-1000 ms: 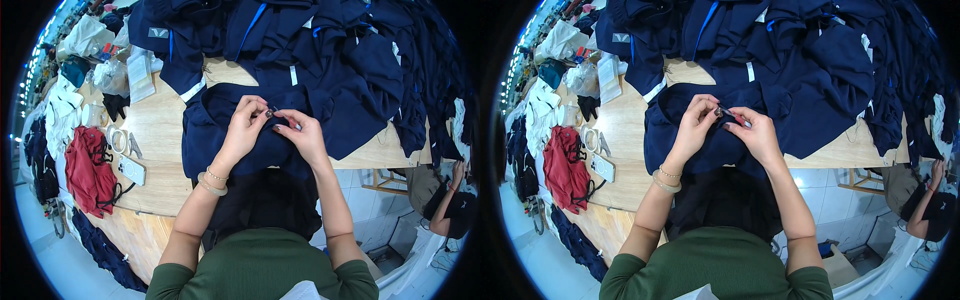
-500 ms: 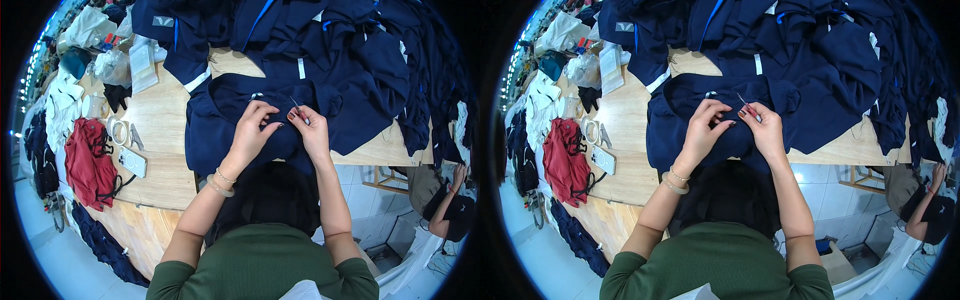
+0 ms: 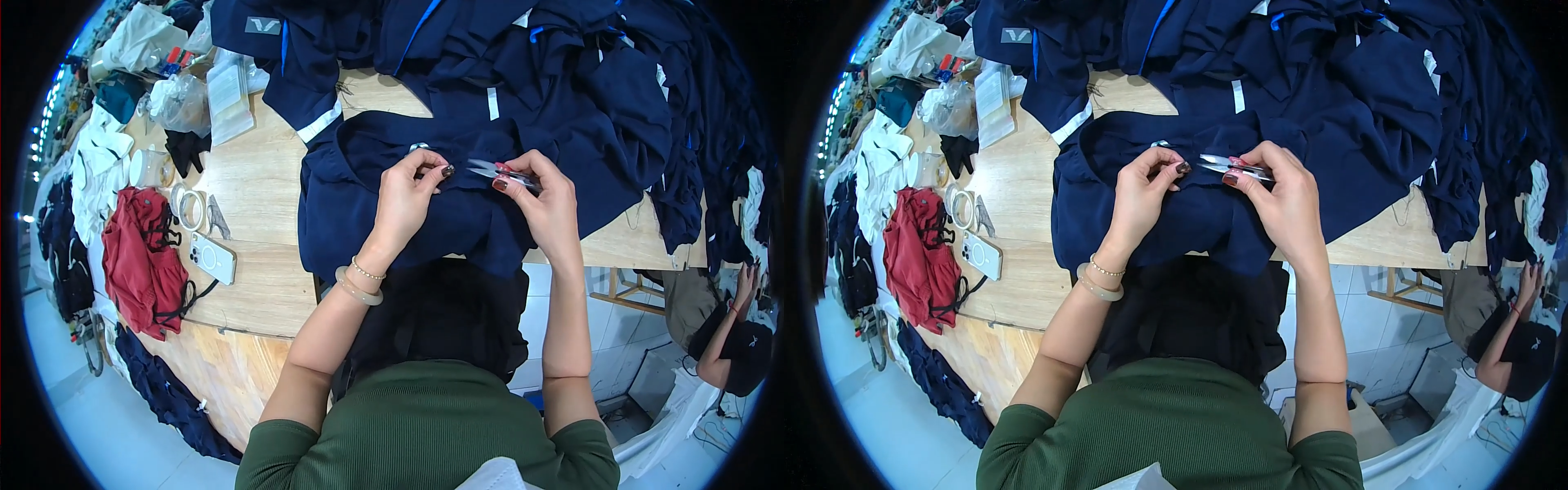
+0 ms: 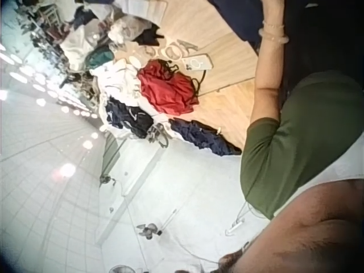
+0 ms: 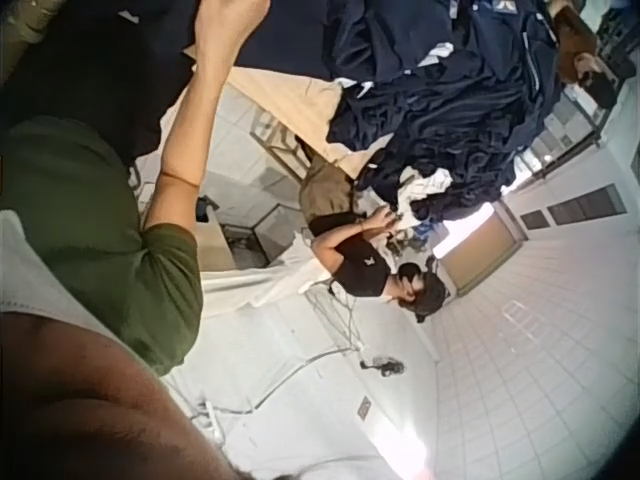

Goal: Trimming loose threads from blue garments using thread nippers in a textile factory setting.

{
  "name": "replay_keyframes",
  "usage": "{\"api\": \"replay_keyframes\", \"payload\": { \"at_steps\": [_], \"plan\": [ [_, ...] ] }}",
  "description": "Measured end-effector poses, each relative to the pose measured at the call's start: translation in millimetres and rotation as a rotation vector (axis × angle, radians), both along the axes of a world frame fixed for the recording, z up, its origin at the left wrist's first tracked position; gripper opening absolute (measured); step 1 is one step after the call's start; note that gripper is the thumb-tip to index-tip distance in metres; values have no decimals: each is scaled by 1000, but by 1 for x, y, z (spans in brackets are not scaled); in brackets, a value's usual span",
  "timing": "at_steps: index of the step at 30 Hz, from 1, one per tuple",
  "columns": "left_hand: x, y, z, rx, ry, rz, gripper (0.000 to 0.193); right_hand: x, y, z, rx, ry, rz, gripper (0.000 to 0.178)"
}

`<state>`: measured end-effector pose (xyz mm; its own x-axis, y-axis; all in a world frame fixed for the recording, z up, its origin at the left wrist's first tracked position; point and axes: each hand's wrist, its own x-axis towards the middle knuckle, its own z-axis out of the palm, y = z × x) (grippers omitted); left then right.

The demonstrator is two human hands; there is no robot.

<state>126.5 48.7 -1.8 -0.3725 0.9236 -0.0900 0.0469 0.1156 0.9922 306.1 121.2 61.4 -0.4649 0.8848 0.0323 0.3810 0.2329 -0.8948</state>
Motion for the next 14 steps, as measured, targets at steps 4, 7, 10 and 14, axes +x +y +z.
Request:
{"api": "replay_keyframes", "payload": {
  "at_steps": [4,7,10,14],
  "plan": [
    [0,2,0,3,-5,25,8,-5,4,8,306,-286,121,15],
    [1,2,0,13,13,22,8,-13,3,14,342,-383,163,16],
    [0,1,0,26,36,20,8,-17,4,16,369,-429,209,18],
    [-1,0,1,16,70,12,8,-20,3,15,383,-459,227,17]
  ]
}}
